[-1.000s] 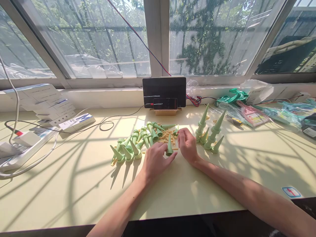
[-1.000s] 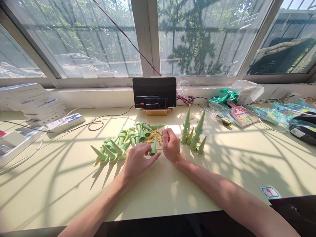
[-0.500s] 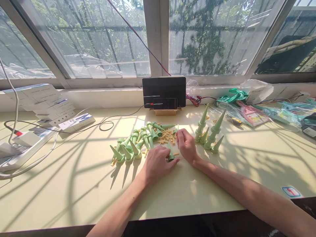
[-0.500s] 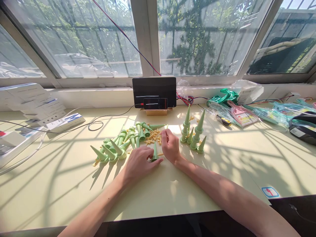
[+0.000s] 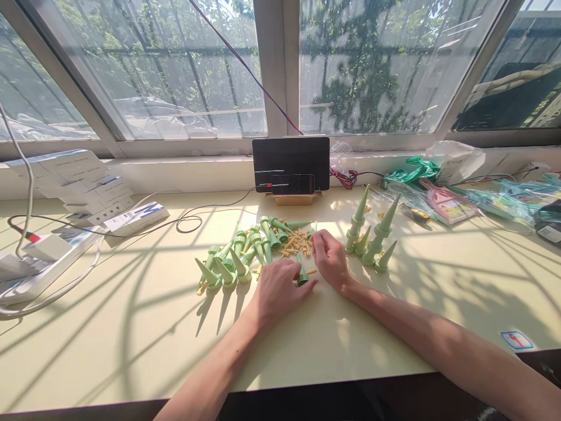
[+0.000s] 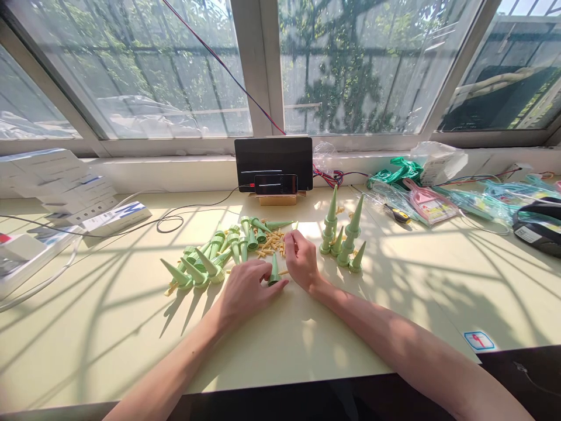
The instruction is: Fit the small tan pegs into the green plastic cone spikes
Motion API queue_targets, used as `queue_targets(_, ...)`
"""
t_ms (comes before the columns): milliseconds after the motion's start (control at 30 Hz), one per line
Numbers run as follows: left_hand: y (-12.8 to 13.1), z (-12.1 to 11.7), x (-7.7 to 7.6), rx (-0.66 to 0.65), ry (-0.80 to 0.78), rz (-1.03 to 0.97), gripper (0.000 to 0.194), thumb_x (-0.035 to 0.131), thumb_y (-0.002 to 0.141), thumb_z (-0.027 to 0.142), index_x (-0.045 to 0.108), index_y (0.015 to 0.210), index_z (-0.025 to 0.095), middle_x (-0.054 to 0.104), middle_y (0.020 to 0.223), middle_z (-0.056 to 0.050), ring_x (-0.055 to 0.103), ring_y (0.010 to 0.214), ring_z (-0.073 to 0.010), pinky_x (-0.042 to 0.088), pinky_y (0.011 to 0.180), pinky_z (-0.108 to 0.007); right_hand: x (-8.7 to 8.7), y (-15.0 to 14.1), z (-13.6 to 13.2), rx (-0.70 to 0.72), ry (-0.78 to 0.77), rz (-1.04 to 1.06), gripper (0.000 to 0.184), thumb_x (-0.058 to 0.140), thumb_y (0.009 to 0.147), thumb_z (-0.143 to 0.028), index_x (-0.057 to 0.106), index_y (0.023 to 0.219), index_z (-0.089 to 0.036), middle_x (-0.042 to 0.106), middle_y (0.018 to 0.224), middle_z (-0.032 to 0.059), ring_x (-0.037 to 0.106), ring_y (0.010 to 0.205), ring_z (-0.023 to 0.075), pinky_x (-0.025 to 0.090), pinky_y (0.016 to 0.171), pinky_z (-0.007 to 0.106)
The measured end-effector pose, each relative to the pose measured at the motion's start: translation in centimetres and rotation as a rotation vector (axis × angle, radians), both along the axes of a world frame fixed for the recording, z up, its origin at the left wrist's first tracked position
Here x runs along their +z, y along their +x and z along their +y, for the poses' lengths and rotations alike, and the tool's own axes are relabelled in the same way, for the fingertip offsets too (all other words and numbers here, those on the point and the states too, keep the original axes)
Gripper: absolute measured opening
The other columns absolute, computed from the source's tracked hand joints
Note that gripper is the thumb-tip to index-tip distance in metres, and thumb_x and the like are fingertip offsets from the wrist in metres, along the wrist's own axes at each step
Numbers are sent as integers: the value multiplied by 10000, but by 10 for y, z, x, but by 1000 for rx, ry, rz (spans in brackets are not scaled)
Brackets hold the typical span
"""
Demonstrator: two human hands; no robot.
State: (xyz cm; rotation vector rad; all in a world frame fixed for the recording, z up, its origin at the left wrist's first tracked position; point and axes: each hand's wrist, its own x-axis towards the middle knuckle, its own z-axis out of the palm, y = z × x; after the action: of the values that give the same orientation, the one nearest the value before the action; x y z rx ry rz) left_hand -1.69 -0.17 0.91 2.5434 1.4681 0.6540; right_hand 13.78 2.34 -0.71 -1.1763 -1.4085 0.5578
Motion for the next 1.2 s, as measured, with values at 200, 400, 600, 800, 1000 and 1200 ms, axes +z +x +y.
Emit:
queue_targets(200, -1, 2, -1, 31, 35, -24, 474, 643, 832, 567, 493, 608, 177, 539, 608, -4, 457, 584, -139, 243, 561, -266, 0, 0, 0, -4, -6, -12, 348, 400, 1011, -425, 506, 757, -213, 483, 571, -38, 438, 493, 116, 355, 506, 250)
queue_targets(400, -2, 4, -7, -47, 162, -129, 391, 606, 907, 421, 509, 622, 171, 506, 583, 14, 420, 544, -111, 258, 550, -252, 2, -1, 0, -8, -6, -4, 345, 398, 1006, -415, 501, 750, -208, 467, 568, -45, 435, 494, 108, 360, 503, 239)
queue_targets(600, 3, -5, -8, -308, 295, -167, 364, 556, 931, 255, 491, 584, 165, 495, 559, 13, 417, 538, -101, 258, 542, -254, 1, 0, 1, -12, -14, 8, 339, 398, 1008, -429, 498, 768, -210, 450, 568, -55, 425, 474, 100, 354, 484, 232)
queue_targets(800, 7, -13, -8, -350, 376, -142, 353, 575, 916, 248, 506, 580, 164, 497, 537, 16, 440, 539, -102, 235, 541, -274, 0, 1, 3, -30, -4, -7, 334, 399, 1009, -422, 488, 766, -211, 438, 566, -56, 423, 472, 96, 348, 489, 228)
queue_targets(1000, 7, -8, -9, -277, 357, -99, 406, 520, 944, 208, 476, 544, 160, 477, 517, 11, 402, 509, -101, 223, 539, -280, -1, 2, 5, -33, -3, -11, 314, 406, 1000, -414, 505, 783, -209, 465, 576, -49, 441, 483, 100, 353, 495, 226)
queue_targets(1200, 6, -3, -10, -220, 407, -121, 396, 521, 935, 194, 477, 542, 165, 448, 503, 19, 371, 493, -102, 217, 523, -285, 0, 2, 5, -29, -21, -35, 317, 408, 986, -416, 506, 768, -209, 473, 584, -43, 442, 485, 103, 358, 499, 231)
